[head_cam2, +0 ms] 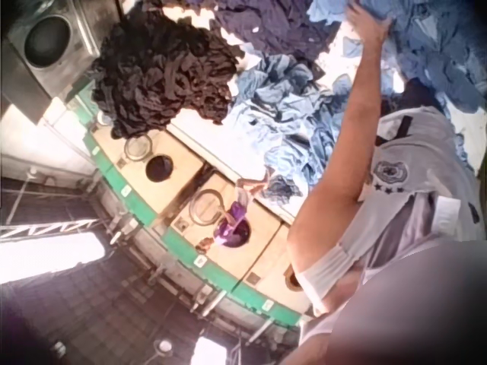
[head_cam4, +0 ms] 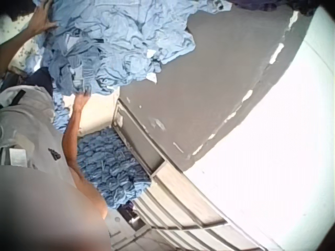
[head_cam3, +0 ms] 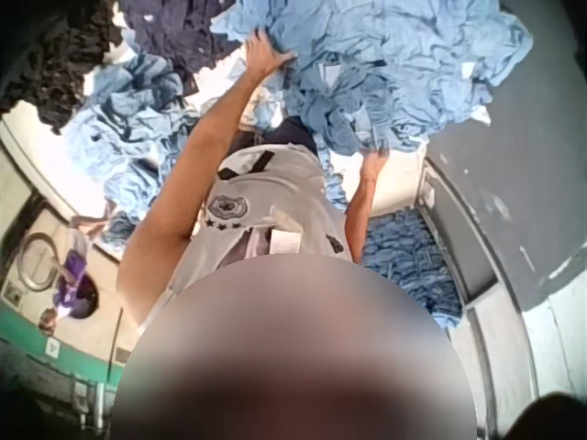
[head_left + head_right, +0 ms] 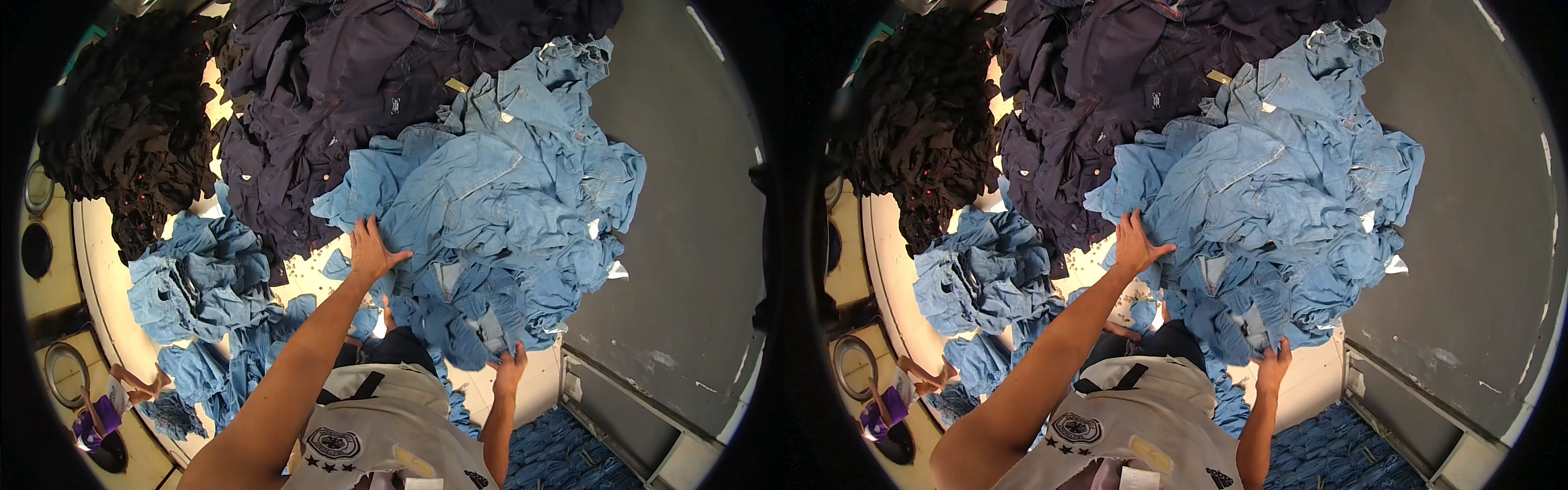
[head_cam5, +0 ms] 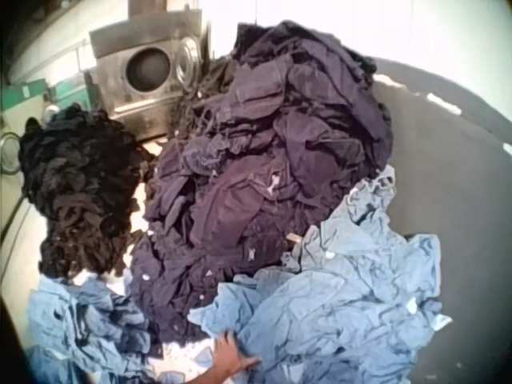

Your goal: The person sorts large piles of blue and dark-colored garments on the floor of a commercial laundry room. They repeatedly pick up items, shake them, and place them into separate color piles while other workers fold nearby.

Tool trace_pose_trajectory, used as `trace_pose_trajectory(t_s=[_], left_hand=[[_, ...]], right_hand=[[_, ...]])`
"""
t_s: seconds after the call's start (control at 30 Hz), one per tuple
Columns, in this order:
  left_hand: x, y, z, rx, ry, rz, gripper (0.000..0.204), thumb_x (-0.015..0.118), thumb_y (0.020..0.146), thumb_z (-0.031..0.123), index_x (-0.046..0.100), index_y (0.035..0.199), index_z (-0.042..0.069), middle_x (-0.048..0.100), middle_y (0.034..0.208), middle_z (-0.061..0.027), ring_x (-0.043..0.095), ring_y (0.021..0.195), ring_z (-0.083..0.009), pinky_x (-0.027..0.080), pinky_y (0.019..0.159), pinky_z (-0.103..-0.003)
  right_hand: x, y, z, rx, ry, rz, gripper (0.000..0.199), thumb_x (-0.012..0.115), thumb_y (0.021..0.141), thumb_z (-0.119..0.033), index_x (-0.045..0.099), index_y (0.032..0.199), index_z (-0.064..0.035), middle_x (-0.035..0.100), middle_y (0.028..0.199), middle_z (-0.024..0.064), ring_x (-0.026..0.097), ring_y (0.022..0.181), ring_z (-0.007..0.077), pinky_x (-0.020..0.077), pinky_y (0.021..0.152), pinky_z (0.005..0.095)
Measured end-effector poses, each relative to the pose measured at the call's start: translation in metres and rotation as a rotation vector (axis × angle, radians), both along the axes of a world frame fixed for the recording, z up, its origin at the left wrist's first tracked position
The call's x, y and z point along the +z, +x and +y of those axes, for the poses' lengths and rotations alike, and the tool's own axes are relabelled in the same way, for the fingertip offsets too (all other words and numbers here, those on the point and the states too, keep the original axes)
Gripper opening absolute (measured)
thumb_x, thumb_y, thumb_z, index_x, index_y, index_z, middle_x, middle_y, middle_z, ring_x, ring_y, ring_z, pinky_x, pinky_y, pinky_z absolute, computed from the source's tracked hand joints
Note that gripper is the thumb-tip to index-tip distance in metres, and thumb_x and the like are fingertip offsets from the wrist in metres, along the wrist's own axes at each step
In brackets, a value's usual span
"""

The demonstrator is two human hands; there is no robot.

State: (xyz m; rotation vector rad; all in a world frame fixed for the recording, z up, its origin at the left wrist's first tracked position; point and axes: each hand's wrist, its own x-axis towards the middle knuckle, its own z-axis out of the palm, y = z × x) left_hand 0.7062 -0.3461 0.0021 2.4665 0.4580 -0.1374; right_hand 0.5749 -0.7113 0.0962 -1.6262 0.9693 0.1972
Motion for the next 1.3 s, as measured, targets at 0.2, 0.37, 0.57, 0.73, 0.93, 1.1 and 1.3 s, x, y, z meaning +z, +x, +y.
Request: trace_pose_trajectory(t_s=[0.2,0.37,0.57,0.73,0.93,1.1,1.3], left_hand=[[0.003,0.009,0.007,-0.089,0.165,0.217,0.067,0.071,0.076,0.059,0.062,0.11,0.001,0.055,0.122,-0.024,0.049,0.118,-0.0403,0.041,0.097,-0.047],[0.04,-0.005,0.024,-0.287,-0.131,0.176,0.05,0.066,0.084,0.047,0.064,0.077,-0.002,0.063,0.075,-0.0225,0.061,0.074,-0.0406,0.049,0.07,-0.047],[0.127,-0.033,0.017,0.125,-0.961,0.094,0.039,0.07,0.082,0.032,0.062,0.074,-0.005,0.066,0.07,-0.0094,0.066,0.072,-0.0245,0.051,0.072,-0.034],[0.213,-0.039,-0.02,0.429,-1.569,0.182,0.062,0.07,0.079,0.021,0.046,0.132,-0.003,0.062,0.117,-0.0168,0.064,0.098,-0.0238,0.054,0.087,-0.039],[0.245,0.012,-0.069,0.384,-1.971,0.019,0.05,0.063,0.084,0.023,0.052,0.128,0.0,0.061,0.122,-0.013,0.062,0.11,-0.0242,0.051,0.095,-0.044],[0.141,0.067,-0.08,0.228,-1.698,-0.245,0.04,0.059,0.09,0.018,0.053,0.125,-0.001,0.062,0.121,-0.0139,0.061,0.108,-0.0262,0.05,0.092,-0.041],[0.077,-0.047,-0.105,0.201,-0.871,-0.085,0.045,0.053,0.096,0.02,0.047,0.134,-0.003,0.057,0.128,-0.0233,0.054,0.121,-0.0335,0.042,0.102,-0.04]], right_hand=[[0.203,0.019,-0.048,-0.153,-0.243,-0.735,0.057,0.064,0.068,-0.02,0.058,0.119,0.0033,0.064,0.112,0.0138,0.06,0.107,0.0252,0.0496,0.092,0.0392],[0.296,0.084,-0.105,-0.502,-0.298,-0.966,0.042,0.051,0.086,-0.024,0.062,0.117,0.0017,0.063,0.115,0.0124,0.061,0.102,0.0245,0.0475,0.093,0.0392],[0.18,0.14,-0.15,-0.068,-0.46,-0.931,0.035,0.052,0.089,-0.024,0.058,0.116,-0.0017,0.06,0.112,0.0102,0.061,0.092,0.0218,0.0515,0.079,0.0397],[-0.066,0.098,-0.147,0.427,-1.164,-0.069,0.041,0.069,0.082,-0.025,0.067,0.11,0.0045,0.069,0.103,0.0247,0.067,0.095,0.0358,0.0516,0.084,0.0451],[-0.066,0.054,-0.146,-0.287,0.116,-0.284,0.065,0.069,0.085,-0.024,0.041,0.137,0.0033,0.065,0.109,0.0178,0.062,0.101,0.0285,0.0476,0.088,0.046],[0.0,0.062,-0.055,-0.081,0.088,-0.197,0.085,0.073,0.085,-0.037,0.028,0.144,0.0036,0.047,0.132,0.016,0.05,0.108,0.0222,0.0425,0.08,0.0336],[0.004,0.052,0.005,0.073,0.037,-0.134,0.071,0.069,0.089,-0.038,0.042,0.137,0.0066,0.052,0.128,0.0155,0.053,0.104,0.0212,0.0412,0.087,0.0319]])
